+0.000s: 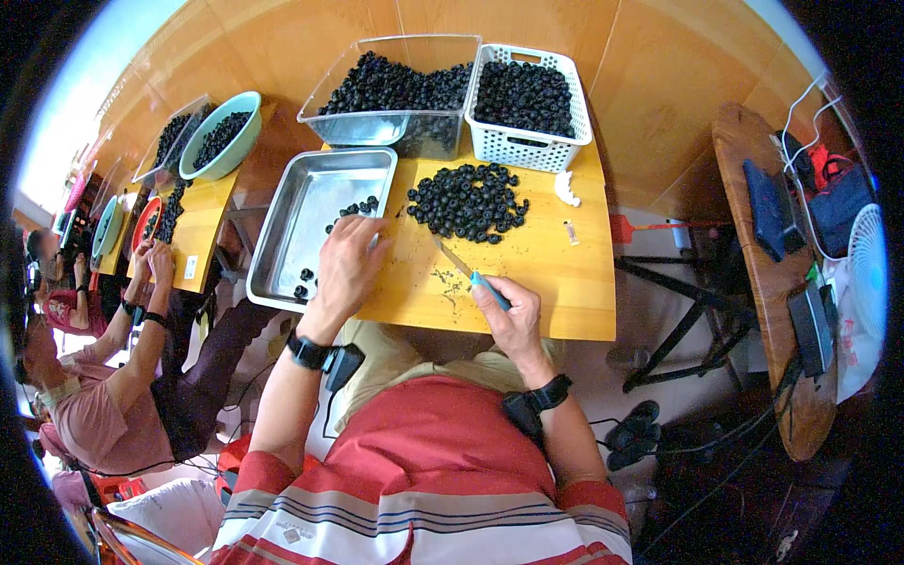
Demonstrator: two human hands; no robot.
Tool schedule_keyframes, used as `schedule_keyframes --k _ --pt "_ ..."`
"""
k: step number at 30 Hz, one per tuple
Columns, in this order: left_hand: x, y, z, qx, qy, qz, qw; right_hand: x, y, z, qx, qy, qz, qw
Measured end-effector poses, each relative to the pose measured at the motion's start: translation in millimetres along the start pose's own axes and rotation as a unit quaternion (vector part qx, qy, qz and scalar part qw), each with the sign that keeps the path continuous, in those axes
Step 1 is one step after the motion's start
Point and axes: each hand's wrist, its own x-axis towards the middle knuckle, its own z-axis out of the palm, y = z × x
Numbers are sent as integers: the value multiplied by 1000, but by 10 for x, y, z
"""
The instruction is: Using a knife to trim excess material or flash from small black molded parts at a workstation.
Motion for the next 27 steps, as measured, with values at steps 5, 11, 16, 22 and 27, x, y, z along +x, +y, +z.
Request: schedule_keyframes --k 5,11,16,22,27 --pt "394 -116 342 42 -32 82 995 -8 11 19 7 7 -16 1000" --pt "568 -162 555 202 -126 90 967 -11 21 -4 0 7 -19 1000" --pt "557 -307 732 188 -72 110 973 -5 33 -5 -1 6 -26 1000" --pt "537 -287 685 164 -104 93 976 3 66 -19 -10 0 -29 1000" --pt "487 -235 605 161 -130 80 975 -4 23 -22 -6 6 -24 1000"
